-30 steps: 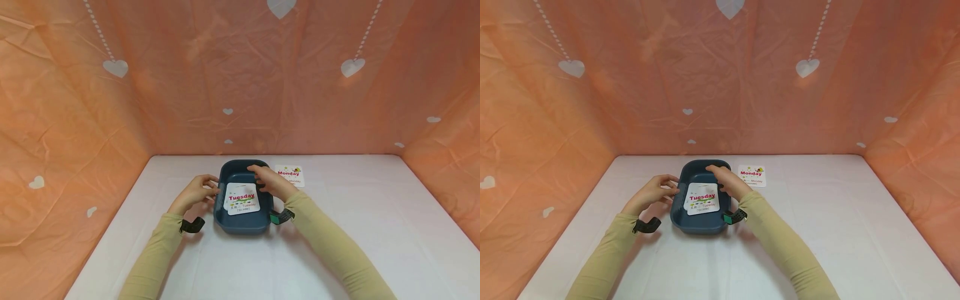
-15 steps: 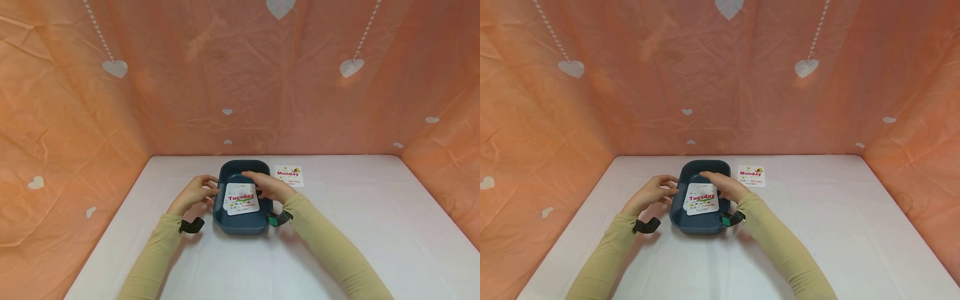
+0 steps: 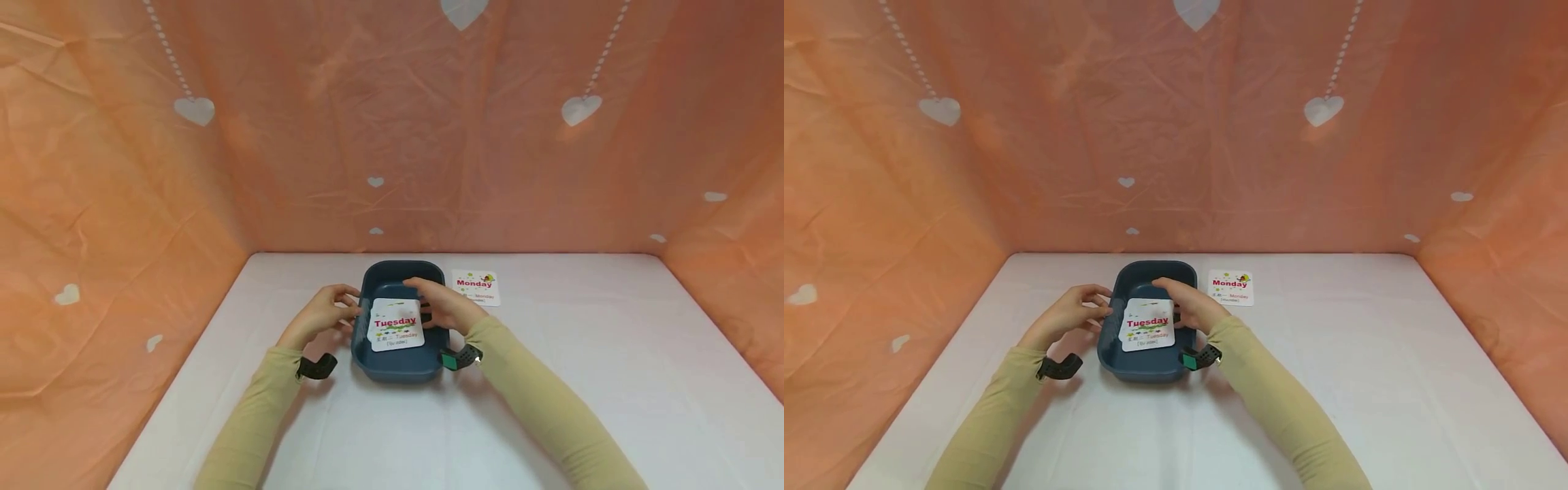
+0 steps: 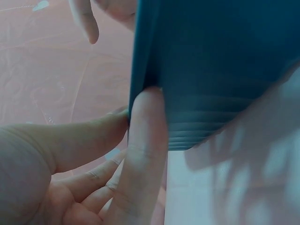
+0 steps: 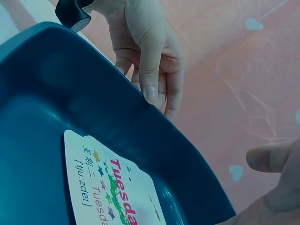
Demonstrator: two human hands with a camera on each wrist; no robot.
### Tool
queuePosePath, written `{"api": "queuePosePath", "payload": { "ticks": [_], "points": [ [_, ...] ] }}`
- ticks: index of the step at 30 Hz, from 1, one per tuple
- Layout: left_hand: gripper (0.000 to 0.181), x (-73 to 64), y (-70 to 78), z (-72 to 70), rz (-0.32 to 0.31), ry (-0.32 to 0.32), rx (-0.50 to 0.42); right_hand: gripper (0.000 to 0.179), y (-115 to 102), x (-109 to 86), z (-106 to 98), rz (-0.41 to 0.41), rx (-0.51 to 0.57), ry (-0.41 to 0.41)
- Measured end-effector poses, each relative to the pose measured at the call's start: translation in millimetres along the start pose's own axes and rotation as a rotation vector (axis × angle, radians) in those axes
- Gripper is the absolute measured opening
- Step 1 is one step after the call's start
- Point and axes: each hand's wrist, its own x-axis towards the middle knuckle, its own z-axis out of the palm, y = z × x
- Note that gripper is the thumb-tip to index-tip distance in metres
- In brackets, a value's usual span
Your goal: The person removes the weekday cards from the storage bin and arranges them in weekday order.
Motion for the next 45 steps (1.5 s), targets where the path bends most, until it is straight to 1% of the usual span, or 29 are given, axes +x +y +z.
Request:
{"api": "queuePosePath", "payload": {
  "ticks": [5, 8, 12, 16, 19, 22, 27, 31, 35, 39, 42, 45],
  "points": [
    [0.039, -0.2, 0.6, 0.4, -0.01, 0.009, -0.001, 0.077, -1.4, -3.7, 3.5, -0.012, -0.004, -0.009],
    [0.039, 0.6, 0.0, 0.9, -0.004, 0.003, 0.0, 0.075, -1.1, -6.5, 5.4, -0.018, -0.005, -0.001],
    [0.039, -0.7, -4.6, 1.3, -0.011, 0.003, 0.005, 0.075, 2.7, -7.3, 7.4, -0.034, 0.0, 0.0],
    [0.038, -3.5, -11.2, 0.6, -0.033, 0.017, 0.002, 0.075, 7.9, -6.0, 9.7, -0.059, 0.003, -0.021],
    [0.038, -3.6, -13.0, -0.4, -0.03, 0.018, -0.004, 0.072, 9.0, -4.9, 9.8, -0.075, 0.0, -0.03],
    [0.038, -3.0, -11.8, -0.9, -0.015, 0.022, -0.007, 0.067, 7.9, -3.5, 9.2, -0.087, -0.016, -0.034],
    [0.037, -2.2, -10.6, 0.0, -0.008, 0.025, -0.006, 0.056, 8.7, -1.6, 8.9, -0.097, -0.088, -0.022],
    [0.037, -0.5, -9.5, 3.3, -0.008, 0.008, -0.012, 0.051, 10.4, -3.1, 6.3, -0.097, -0.132, -0.003],
    [0.037, 1.8, -7.8, 5.6, 0.009, 0.0, -0.01, 0.051, 10.8, -3.8, 2.6, -0.108, -0.134, 0.021],
    [0.037, 4.4, -6.8, 6.8, 0.022, 0.001, -0.012, 0.058, 11.4, -2.4, -2.0, -0.142, -0.174, 0.033],
    [0.038, 4.8, -8.8, 7.3, 0.018, -0.005, -0.023, 0.06, 13.2, -2.1, -4.4, -0.177, -0.232, 0.001],
    [0.038, 4.2, -11.9, 7.7, 0.013, -0.012, -0.032, 0.059, 14.5, -2.1, -5.5, -0.202, -0.256, -0.039]
  ]
}}
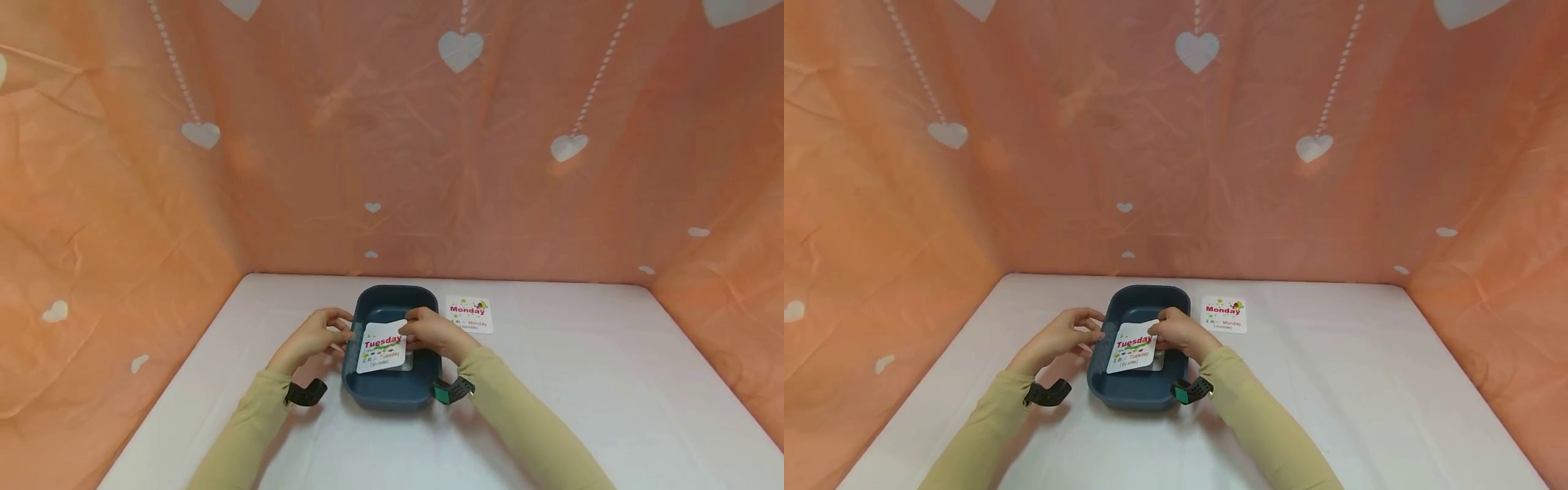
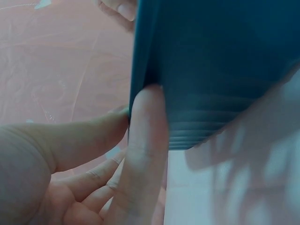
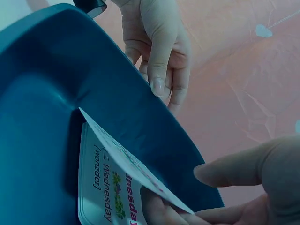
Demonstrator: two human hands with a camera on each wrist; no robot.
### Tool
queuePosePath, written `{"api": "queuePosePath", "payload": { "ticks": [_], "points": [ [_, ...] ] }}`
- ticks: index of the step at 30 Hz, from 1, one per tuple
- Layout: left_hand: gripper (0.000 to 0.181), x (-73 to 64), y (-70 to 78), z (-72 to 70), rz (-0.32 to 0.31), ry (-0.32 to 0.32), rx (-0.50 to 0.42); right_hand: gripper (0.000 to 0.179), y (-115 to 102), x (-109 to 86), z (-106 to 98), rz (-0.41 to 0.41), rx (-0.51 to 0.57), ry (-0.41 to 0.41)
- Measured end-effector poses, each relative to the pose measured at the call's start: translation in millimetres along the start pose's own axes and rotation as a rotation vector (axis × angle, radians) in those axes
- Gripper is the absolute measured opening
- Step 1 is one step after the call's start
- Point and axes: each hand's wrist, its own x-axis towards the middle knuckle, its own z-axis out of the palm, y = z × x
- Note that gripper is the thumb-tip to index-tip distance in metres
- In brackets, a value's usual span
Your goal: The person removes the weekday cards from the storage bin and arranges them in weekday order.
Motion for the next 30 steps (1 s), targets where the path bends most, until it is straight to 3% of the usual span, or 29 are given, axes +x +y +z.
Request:
{"api": "queuePosePath", "payload": {
  "ticks": [5, 15, 30],
  "points": [
    [0.039, -0.9, -1.9, -2.0, 0.004, 0.0, -0.009, 0.058, -2.2, 0.5, 1.7, -0.02, -0.009, -0.03],
    [0.038, 0.1, 2.5, -10.1, 0.001, 0.028, 0.024, 0.057, -7.3, 10.9, 5.6, -0.016, -0.006, -0.008],
    [0.04, 1.1, 6.1, -13.3, -0.012, 0.028, 0.03, 0.055, -12.4, 13.8, 9.1, -0.045, -0.136, 0.044]
  ]
}}
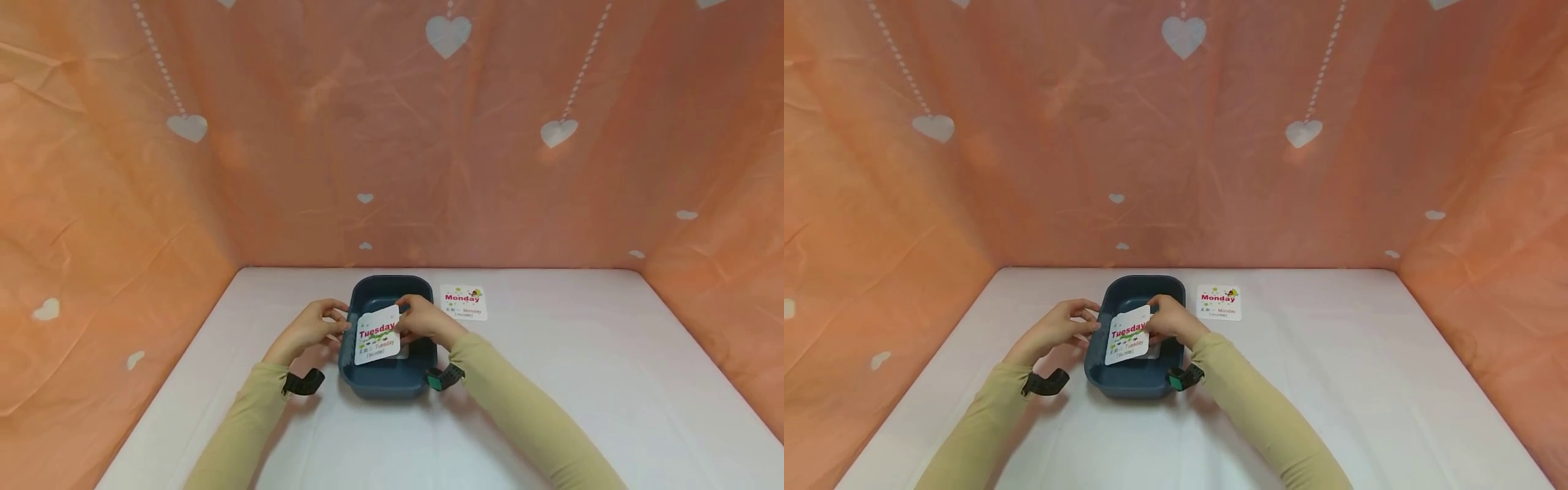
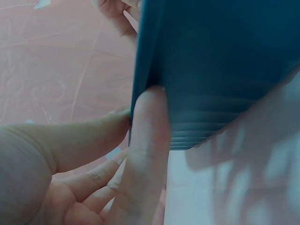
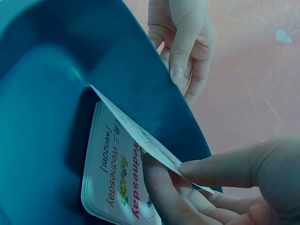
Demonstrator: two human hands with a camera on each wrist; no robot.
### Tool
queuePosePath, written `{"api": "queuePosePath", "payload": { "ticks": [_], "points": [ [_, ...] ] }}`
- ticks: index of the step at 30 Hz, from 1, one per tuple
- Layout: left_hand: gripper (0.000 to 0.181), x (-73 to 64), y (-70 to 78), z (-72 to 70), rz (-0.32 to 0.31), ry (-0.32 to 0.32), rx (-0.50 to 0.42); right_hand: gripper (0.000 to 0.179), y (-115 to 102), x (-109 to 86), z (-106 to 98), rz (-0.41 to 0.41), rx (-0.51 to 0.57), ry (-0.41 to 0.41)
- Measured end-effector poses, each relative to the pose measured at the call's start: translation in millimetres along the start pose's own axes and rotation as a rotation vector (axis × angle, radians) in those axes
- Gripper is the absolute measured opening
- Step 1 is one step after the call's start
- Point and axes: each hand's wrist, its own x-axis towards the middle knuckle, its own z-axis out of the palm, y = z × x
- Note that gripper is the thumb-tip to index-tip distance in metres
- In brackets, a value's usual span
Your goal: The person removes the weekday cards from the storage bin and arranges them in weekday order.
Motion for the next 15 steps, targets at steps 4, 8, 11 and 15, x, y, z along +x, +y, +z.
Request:
{"api": "queuePosePath", "payload": {
  "ticks": [4, 8, 11, 15],
  "points": [
    [0.04, 2.6, 1.1, 0.7, 0.003, 0.0, -0.005, 0.055, -1.2, 0.5, -5.0, -0.011, 0.025, 0.009],
    [0.038, 2.8, 0.5, 0.9, 0.003, 0.008, -0.001, 0.054, -2.6, -0.1, -10.2, -0.026, 0.041, 0.012],
    [0.038, 3.2, -0.6, 0.8, -0.005, 0.014, 0.007, 0.052, -3.0, -1.7, -15.5, -0.032, 0.061, 0.002],
    [0.038, 2.8, -1.8, 0.4, -0.016, 0.016, 0.0, 0.049, -3.0, -6.2, -24.5, -0.035, 0.069, 0.0]
  ]
}}
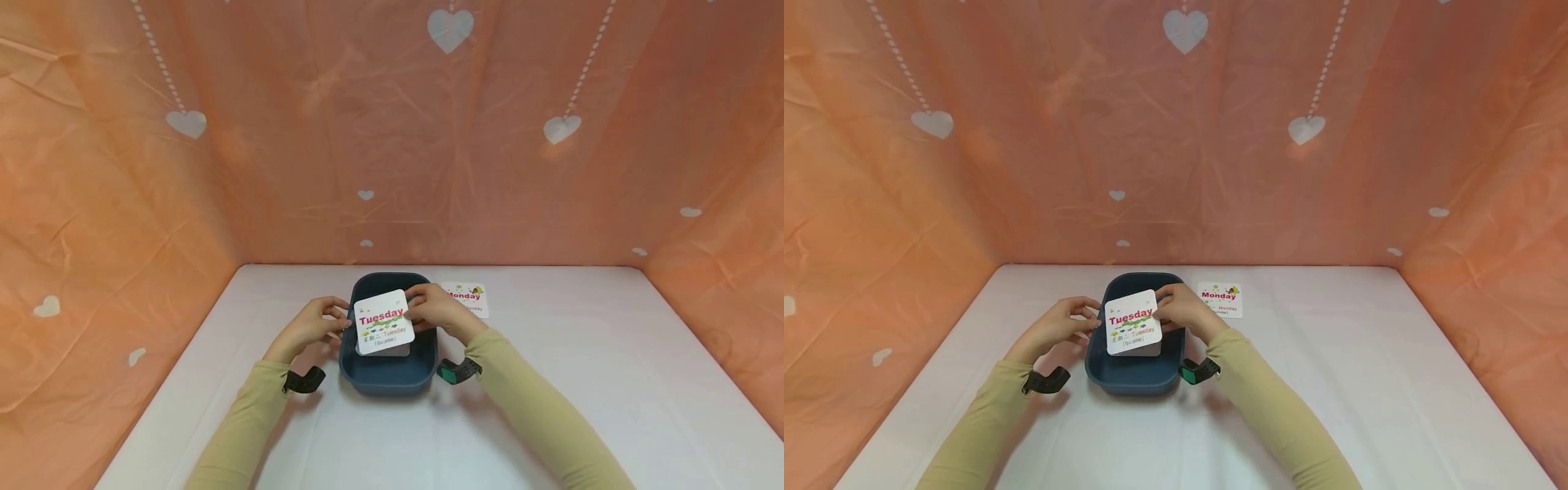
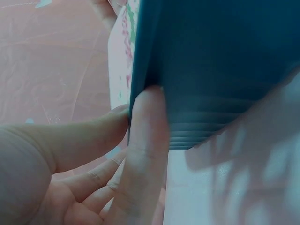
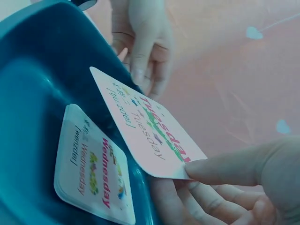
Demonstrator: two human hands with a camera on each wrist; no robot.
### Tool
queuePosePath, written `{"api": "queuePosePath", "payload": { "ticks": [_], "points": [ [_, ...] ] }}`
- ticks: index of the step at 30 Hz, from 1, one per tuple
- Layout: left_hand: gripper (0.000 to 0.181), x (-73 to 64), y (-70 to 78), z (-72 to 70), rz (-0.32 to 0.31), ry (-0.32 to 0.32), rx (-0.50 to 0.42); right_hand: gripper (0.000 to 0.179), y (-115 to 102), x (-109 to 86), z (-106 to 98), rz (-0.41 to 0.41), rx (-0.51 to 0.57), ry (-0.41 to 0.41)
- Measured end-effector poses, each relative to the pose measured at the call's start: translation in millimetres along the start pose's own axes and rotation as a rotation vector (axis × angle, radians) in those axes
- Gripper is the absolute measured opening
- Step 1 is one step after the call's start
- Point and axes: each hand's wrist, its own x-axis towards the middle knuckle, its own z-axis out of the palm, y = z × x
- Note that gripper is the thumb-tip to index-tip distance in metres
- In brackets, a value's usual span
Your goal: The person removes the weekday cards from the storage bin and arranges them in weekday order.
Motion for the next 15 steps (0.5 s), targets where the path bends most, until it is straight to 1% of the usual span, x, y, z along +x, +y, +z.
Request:
{"api": "queuePosePath", "payload": {
  "ticks": [5, 10, 12, 15],
  "points": [
    [0.037, -1.7, 0.4, -1.4, 0.01, 0.003, -0.017, 0.046, -0.7, -7.3, -13.9, -0.008, -0.001, 0.029],
    [0.037, -1.2, -0.4, -0.4, 0.015, 0.005, -0.03, 0.044, 3.2, -13.1, -30.1, -0.024, -0.009, 0.064],
    [0.037, -0.9, -0.5, 0.2, 0.012, 0.005, -0.038, 0.044, 6.0, -15.0, -36.7, -0.027, 0.003, 0.076],
    [0.037, -0.8, -0.8, 0.2, 0.015, -0.002, -0.04, 0.045, 10.4, -17.9, -46.5, -0.036, 0.026, 0.073]
  ]
}}
